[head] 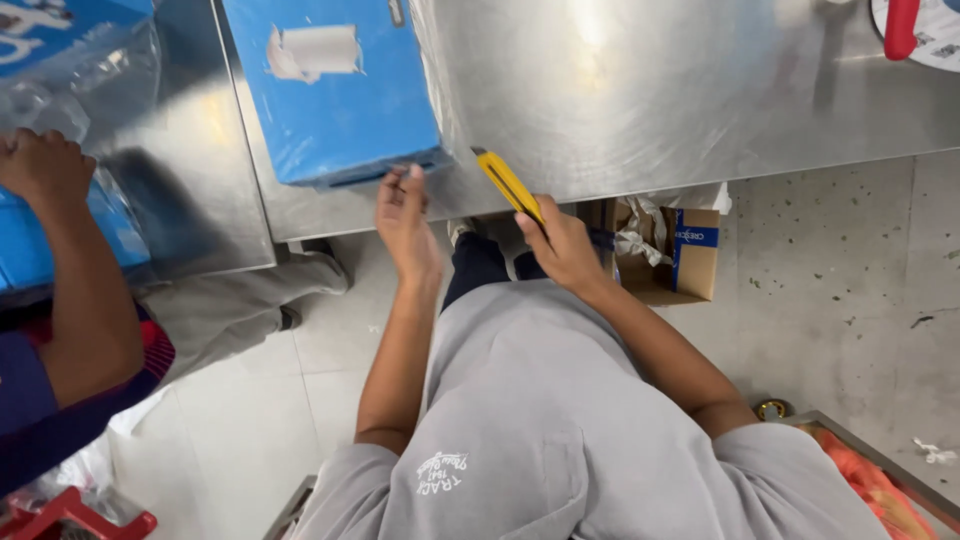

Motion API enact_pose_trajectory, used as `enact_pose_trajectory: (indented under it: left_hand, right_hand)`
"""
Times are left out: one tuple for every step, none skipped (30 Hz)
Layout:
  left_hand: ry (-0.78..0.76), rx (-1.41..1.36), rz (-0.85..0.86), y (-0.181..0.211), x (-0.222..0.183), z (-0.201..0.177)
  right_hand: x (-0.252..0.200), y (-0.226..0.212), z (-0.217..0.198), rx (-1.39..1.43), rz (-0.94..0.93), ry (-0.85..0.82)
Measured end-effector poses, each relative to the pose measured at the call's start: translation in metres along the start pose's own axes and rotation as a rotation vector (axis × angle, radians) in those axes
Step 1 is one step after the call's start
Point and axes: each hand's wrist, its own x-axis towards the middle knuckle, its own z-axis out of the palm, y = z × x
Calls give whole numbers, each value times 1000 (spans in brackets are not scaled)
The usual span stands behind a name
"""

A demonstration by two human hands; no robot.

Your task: Packing individual milk cartons into larger cardboard boxes and preparing shipping labels.

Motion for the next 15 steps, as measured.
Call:
enact_pose_trajectory:
  left_hand:
    - [21, 36, 49, 2, 1, 1]
    - [24, 37, 52, 0, 4, 4]
    - [50, 26, 54, -1, 7, 6]
    - [78, 17, 58, -2, 9, 6]
    - [83, 20, 63, -6, 10, 5]
    - [60, 7, 82, -9, 13, 4]
    - [36, -6, 101, -12, 16, 3]
    - [35, -4, 101, -11, 17, 3]
    - [64, 40, 78, -10, 18, 2]
    - [94, 88, 54, -8, 20, -1]
    - [92, 94, 53, -1, 18, 3]
    - [99, 103, 24, 5, 16, 7]
    - [107, 111, -6, 11, 14, 10]
    - [99, 114, -9, 6, 14, 4]
    - [102, 123, 8, 1, 15, -1]
  right_hand:
    - [0, 2, 3, -16, -33, 9]
    - [2, 2, 5, -14, -35, 6]
    - [4, 2, 6, -1, -44, -1]
    - [6, 3, 9, 14, -54, -10]
    - [4, 3, 13, 18, -57, -15]
    - [5, 3, 16, 30, -67, -13]
    - [5, 3, 20, 42, -77, -10]
    - [6, 2, 22, 44, -77, -9]
    - [6, 1, 25, 57, -80, 4]
    - [6, -1, 30, 73, -82, 17]
    - [6, -2, 34, 79, -79, 20]
    - [6, -3, 38, 95, -70, 19]
    - [5, -5, 43, 111, -61, 18]
    - [3, -3, 48, 112, -58, 26]
    - [2, -2, 54, 108, -60, 41]
